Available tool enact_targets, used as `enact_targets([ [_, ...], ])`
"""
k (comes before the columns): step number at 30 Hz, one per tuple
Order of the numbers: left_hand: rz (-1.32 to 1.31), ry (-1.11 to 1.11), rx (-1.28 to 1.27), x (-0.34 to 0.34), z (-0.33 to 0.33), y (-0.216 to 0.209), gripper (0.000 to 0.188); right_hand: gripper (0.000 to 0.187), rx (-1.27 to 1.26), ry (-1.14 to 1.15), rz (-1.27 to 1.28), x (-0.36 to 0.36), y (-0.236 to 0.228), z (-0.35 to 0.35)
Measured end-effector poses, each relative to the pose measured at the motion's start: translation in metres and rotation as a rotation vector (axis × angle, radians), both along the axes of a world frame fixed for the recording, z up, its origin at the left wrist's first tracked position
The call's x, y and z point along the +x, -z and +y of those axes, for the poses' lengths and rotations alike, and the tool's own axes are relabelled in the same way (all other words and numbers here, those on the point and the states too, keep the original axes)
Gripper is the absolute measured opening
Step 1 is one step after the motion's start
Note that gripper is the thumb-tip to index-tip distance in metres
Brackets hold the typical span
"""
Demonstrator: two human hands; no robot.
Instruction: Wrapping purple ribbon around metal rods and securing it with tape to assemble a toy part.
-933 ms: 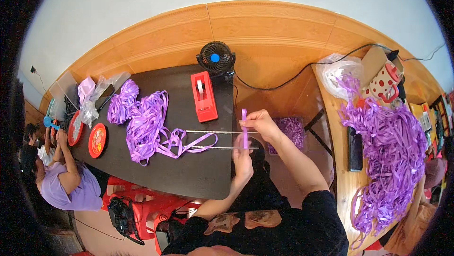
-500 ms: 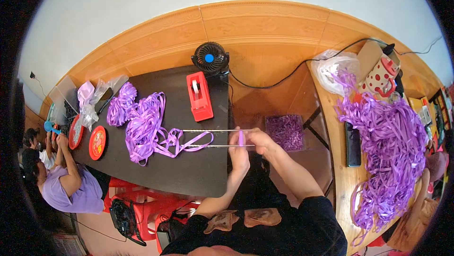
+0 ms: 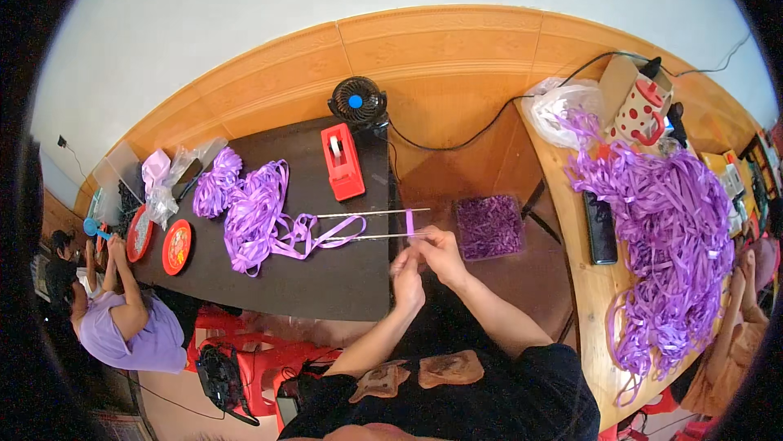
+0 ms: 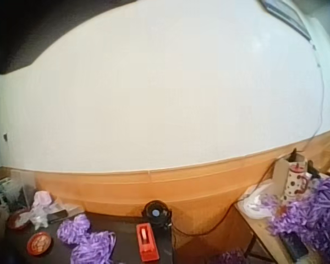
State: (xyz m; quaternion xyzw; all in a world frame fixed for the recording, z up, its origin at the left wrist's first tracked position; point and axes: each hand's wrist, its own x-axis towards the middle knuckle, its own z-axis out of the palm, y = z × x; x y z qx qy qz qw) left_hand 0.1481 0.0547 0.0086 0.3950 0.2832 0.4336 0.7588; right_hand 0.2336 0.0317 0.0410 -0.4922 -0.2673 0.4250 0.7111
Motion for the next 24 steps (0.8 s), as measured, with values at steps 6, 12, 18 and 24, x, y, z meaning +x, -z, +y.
enact_targets([
  [6, -0.037, -0.015, -0.100, -0.001, -0.002, -0.009, 0.018, 0.006, 0.054, 0.112, -0.041, -0.011, 0.003, 0.001],
  [12, -0.171, 0.040, -0.189, -0.002, -0.012, -0.046, 0.024, 0.010, 0.003, 0.151, 0.061, -0.019, -0.015, -0.006],
  [18, -0.312, 0.111, -0.281, -0.001, -0.001, -0.048, 0.035, 0.014, -0.048, 0.164, 0.028, -0.026, -0.026, -0.008],
  [24, -0.379, 0.153, -0.334, -0.001, 0.005, -0.057, 0.045, 0.016, -0.014, 0.210, -0.045, -0.027, -0.025, -0.004],
])
